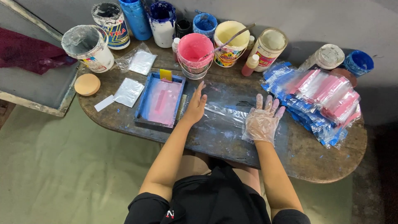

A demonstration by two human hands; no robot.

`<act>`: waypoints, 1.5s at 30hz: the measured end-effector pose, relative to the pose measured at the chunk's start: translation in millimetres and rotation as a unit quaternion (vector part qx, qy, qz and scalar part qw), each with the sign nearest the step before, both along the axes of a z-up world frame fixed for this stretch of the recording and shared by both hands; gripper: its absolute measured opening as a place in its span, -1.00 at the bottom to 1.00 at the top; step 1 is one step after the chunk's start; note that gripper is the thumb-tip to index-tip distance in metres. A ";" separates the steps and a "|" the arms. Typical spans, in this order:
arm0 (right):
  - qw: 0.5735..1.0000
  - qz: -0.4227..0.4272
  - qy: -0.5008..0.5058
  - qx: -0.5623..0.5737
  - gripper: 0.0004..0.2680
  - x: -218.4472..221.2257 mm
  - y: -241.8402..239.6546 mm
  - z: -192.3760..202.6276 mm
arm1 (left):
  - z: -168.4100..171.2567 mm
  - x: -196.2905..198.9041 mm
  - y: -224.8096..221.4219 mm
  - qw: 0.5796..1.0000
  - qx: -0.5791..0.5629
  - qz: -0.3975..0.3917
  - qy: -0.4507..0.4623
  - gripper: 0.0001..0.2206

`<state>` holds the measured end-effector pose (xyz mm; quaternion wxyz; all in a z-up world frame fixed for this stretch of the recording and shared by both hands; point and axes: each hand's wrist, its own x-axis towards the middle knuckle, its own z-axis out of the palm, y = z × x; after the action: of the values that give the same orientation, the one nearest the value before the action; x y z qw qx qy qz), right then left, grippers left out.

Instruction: Mixing pink ink in a container and applying it to a screen printing frame using a brush

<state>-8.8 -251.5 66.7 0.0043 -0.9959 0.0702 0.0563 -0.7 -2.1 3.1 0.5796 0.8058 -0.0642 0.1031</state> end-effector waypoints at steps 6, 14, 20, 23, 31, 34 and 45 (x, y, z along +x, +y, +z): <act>1.000 0.000 0.002 -0.002 -0.55 1.2 -2.6 -3.2 | -0.3 -3.0 1.6 0.998 0.044 0.037 -0.006 -0.38; 1.000 0.006 0.002 -0.003 -0.55 1.0 -5.4 -7.2 | 5.0 -6.7 9.3 0.995 0.080 0.057 0.001 -0.39; 1.000 0.007 0.002 -0.008 -0.55 -0.3 -6.2 -5.3 | 3.8 -5.4 12.3 0.994 0.084 0.060 0.022 -0.41; 1.000 0.006 0.000 -0.016 -0.54 1.9 -6.9 -9.6 | 3.4 -4.6 10.3 0.992 0.085 0.083 0.031 -0.42; 1.000 -0.006 -0.012 -0.001 -0.54 -6.7 -6.4 6.9 | -5.5 -2.1 12.0 0.992 0.087 0.091 0.002 -0.43; 0.999 -0.024 -0.030 -0.004 -0.53 -7.4 -16.3 4.8 | -0.5 -5.2 8.8 0.993 0.058 0.099 0.007 -0.44; 0.965 0.180 -0.180 0.065 -0.45 -3.2 100.8 2.7 | -8.5 -2.1 7.9 0.994 -0.014 0.057 -0.093 -0.31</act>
<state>-12.0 -150.8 69.4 0.0710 -0.9835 -0.1157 -0.1195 -2.7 5.9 -5.4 0.5753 0.7870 -0.0709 0.2114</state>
